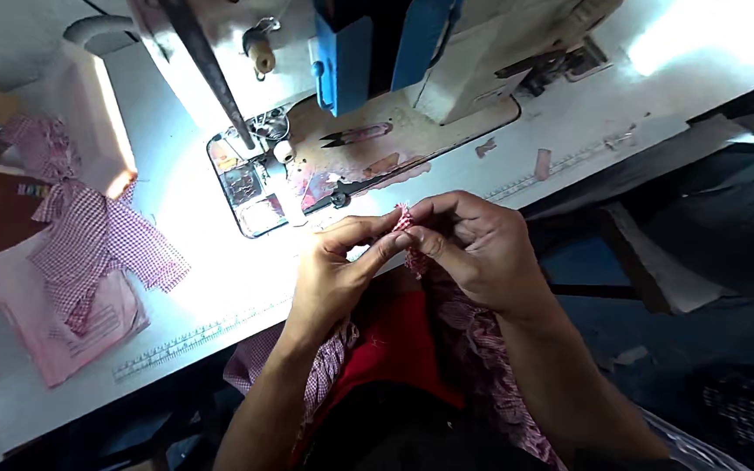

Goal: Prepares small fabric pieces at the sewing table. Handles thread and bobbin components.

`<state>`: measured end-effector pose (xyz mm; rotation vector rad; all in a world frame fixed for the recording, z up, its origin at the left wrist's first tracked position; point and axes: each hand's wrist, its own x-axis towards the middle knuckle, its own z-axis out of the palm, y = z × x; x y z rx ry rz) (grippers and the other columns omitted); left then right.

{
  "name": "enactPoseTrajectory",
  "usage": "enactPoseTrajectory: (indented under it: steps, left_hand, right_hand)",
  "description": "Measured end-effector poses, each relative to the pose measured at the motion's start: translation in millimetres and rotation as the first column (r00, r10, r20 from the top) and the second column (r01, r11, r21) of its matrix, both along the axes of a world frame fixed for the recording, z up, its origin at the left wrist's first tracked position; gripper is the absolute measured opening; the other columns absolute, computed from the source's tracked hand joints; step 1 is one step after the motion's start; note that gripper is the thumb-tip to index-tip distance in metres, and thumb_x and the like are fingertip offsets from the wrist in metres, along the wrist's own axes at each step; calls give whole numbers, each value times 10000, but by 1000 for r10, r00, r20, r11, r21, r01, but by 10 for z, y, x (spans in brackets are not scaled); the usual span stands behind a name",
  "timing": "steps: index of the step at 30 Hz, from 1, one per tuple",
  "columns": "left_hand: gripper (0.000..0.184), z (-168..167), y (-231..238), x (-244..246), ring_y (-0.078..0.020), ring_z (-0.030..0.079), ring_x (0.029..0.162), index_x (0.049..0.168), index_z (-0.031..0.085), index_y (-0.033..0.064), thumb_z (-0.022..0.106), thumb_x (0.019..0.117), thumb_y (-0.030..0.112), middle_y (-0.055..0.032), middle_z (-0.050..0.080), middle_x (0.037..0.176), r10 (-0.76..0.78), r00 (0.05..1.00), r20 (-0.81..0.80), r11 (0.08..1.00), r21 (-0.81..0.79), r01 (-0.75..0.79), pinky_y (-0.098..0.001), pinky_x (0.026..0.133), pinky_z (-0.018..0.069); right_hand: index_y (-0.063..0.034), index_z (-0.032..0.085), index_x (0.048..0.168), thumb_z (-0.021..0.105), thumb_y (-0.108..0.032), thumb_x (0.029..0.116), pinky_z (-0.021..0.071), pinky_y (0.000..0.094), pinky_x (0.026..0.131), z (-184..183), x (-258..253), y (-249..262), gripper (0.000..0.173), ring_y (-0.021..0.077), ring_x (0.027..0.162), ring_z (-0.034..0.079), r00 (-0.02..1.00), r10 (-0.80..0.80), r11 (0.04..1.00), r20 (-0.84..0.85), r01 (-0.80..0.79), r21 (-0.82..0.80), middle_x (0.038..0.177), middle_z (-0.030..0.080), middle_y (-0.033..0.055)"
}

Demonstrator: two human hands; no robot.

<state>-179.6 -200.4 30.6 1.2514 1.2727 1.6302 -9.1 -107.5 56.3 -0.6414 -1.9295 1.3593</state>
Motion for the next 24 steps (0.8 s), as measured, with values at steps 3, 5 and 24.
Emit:
enactPoseTrajectory:
  steps: [3, 5, 24]
  left_hand:
    - [168, -26, -71, -38, -117, 711, 881, 1094, 755, -6, 727, 930, 19, -62, 741, 1028, -2, 996, 93, 999, -46, 6, -269, 794, 617]
    - [159, -34, -101, -49, -115, 707, 882, 1101, 740, -9, 701, 949, 20, -62, 732, 1028, 6, 996, 90, 999, -54, -1, -271, 797, 615]
    - [88, -123, -193, -168, -70, 651, 727, 1044, 708, 13, 667, 972, 41, -43, 696, 854, -138, 897, 419, 975, -104, 198, -218, 677, 566]
  right_hand:
    - [-47, 670, 1079, 744, -37, 914, 612, 201, 713, -71, -52, -51, 181, 59, 783, 687, 998, -5, 998, -57, 2, -67, 922, 707, -2]
    - [-42, 711, 1045, 744, -52, 925, 598, 186, 700, -122, -81, -89, 125, 46, 773, 682, 996, -19, 996, -87, 11, -89, 904, 720, -10]
    - [-9, 725, 1004, 726, -112, 946, 541, 239, 854, -230, -114, -57, 118, 126, 966, 642, 998, 23, 831, 63, -54, 554, 979, 689, 76]
